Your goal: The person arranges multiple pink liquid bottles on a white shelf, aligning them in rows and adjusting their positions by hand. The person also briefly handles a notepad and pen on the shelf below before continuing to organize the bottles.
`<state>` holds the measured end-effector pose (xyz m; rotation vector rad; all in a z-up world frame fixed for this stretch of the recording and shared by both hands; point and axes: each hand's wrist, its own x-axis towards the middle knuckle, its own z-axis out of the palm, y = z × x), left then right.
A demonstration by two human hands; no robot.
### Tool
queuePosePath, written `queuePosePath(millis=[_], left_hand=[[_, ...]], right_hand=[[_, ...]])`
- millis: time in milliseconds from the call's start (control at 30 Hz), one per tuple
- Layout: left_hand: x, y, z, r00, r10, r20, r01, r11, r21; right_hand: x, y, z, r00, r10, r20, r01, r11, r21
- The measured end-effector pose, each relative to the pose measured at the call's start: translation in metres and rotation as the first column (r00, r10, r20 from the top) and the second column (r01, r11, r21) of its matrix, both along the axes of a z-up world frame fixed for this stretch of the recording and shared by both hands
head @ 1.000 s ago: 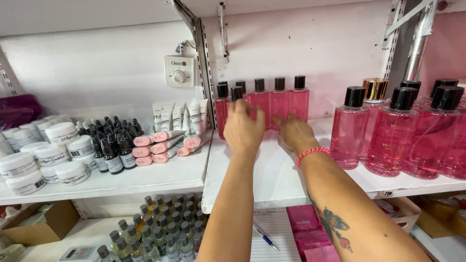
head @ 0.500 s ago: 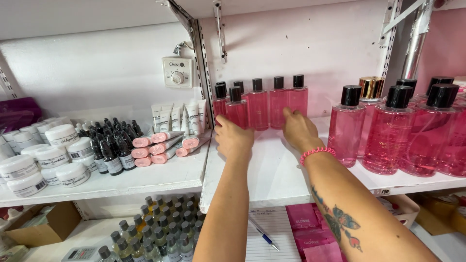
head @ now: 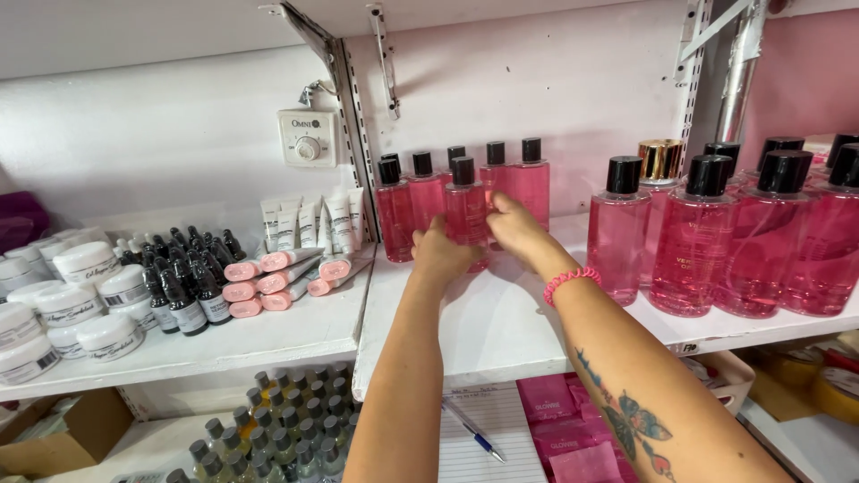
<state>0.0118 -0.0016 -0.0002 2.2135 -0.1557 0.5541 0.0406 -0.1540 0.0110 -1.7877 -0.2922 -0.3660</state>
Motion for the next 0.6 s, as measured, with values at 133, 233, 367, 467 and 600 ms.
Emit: queuePosePath(millis=[133,233,367,467,600], left_hand=[[-0.008,0.000,0.005,0.996,-0.060,0.071,0.073,0.979,-0.190],[0.009,-0.001,-0.004,0.989,-0.109,0.101,0.134,0.949,-0.286],[-0.006,-0.001,-0.001,0.993,0.018,0.120,0.011,0.972,-0.234],[-0.005,0.001,0.000,0.993,0.059,0.107,-0.034,0.974,-0.225],[-0.026,0.000,0.013,0.999,0.014,0.048,-0.004,0.979,-0.204]], right_hand=[[-0.024,0.004,0.010,0.996,0.058,-0.073,-0.055,0.998,0.042],[-0.036,0.005,0.014,0.994,-0.014,-0.107,0.006,0.997,-0.077],[-0.036,0.007,0.012,0.992,-0.018,-0.127,0.008,0.997,-0.083],[-0.039,0.009,0.014,0.993,-0.041,-0.106,0.030,0.994,-0.105],[-0.032,0.006,0.010,0.995,-0.061,-0.079,0.051,0.991,-0.120]])
